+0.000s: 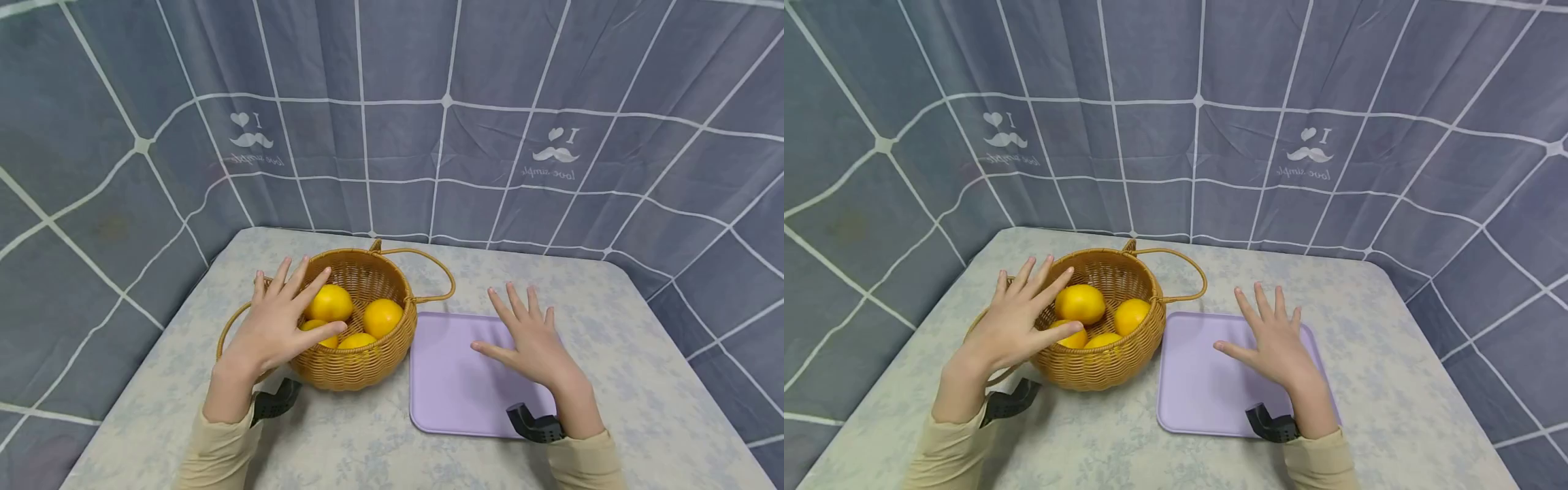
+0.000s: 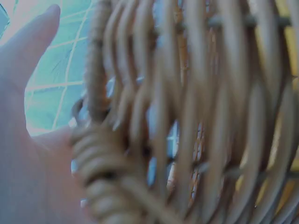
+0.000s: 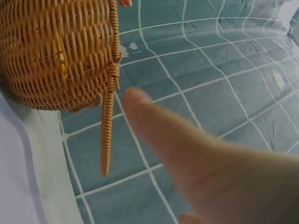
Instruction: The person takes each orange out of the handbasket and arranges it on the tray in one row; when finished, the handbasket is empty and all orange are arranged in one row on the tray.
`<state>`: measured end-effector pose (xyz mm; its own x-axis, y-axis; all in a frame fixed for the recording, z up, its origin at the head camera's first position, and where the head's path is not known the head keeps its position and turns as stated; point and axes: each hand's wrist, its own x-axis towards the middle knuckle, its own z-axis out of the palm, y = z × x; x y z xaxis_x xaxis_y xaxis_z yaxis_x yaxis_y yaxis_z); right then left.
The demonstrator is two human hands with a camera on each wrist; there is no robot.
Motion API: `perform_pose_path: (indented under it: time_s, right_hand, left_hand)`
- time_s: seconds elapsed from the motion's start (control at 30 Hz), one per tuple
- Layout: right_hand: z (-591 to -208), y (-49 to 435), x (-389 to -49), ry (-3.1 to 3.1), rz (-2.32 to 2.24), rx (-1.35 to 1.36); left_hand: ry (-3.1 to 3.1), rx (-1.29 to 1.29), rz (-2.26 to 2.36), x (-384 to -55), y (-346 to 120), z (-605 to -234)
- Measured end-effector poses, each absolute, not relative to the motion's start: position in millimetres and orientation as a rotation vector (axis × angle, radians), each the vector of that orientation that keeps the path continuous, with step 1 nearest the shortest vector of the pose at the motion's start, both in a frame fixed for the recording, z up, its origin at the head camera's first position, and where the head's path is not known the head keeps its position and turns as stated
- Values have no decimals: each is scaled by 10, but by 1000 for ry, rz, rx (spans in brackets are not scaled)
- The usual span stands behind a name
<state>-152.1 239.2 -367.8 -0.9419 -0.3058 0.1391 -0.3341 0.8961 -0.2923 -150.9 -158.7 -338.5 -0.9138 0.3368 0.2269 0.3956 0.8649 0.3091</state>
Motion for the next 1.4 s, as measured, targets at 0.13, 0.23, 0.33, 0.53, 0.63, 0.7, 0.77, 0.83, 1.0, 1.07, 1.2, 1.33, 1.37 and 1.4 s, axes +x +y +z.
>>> perform_pose_path:
  time_s: [0.13, 0.23, 0.33, 0.53, 0.63, 0.7, 0.77, 0.83, 1.0, 1.07, 1.2, 1.33, 1.37, 1.4]
  right_hand:
    - [-3657, 2395, -1548, -2918, 717, 600]
    - [-3606, 2371, -1575, -2839, 879, 679]
    - [-3521, 2313, -1615, -2753, 1010, 762]
    - [-3319, 2147, -1734, -2636, 1265, 895]
    - [-3237, 2060, -1821, -2601, 1376, 956]
    - [-3179, 1997, -1877, -2579, 1463, 994]
    - [-3126, 1931, -1933, -2559, 1552, 1030]
    - [-3072, 1854, -1984, -2536, 1625, 1065]
    - [-2949, 1610, -2120, -2510, 1717, 1126]
    - [-2896, 1501, -2175, -2517, 1741, 1143]
    - [-2806, 1282, -2291, -2512, 1847, 1172]
    - [-2792, 1074, -2423, -2493, 1998, 1154]
    - [-2797, 1027, -2455, -2495, 2026, 1149]
    - [-2805, 980, -2484, -2499, 2050, 1145]
  left_hand:
    - [-2838, -619, -654, -1533, -1682, -3381]
    - [-2771, -669, -849, -1572, -1765, -3410]
    - [-2696, -685, -1073, -1626, -1846, -3443]
    - [-2623, -608, -1366, -1751, -1954, -3512]
    - [-2626, -561, -1430, -1794, -1983, -3543]
    - [-2631, -533, -1468, -1813, -1994, -3563]
    - [-2627, -515, -1506, -1830, -2002, -3584]
    - [-2615, -497, -1553, -1840, -2009, -3607]
    - [-2571, -442, -1650, -1859, -2008, -3648]
    - [-2539, -439, -1673, -1872, -2002, -3660]
    - [-2491, -448, -1699, -1888, -1987, -3681]
    - [-2489, -447, -1703, -1888, -1984, -3708]
    - [-2490, -443, -1702, -1887, -1983, -3714]
    - [-2492, -439, -1701, -1887, -1982, -3720]
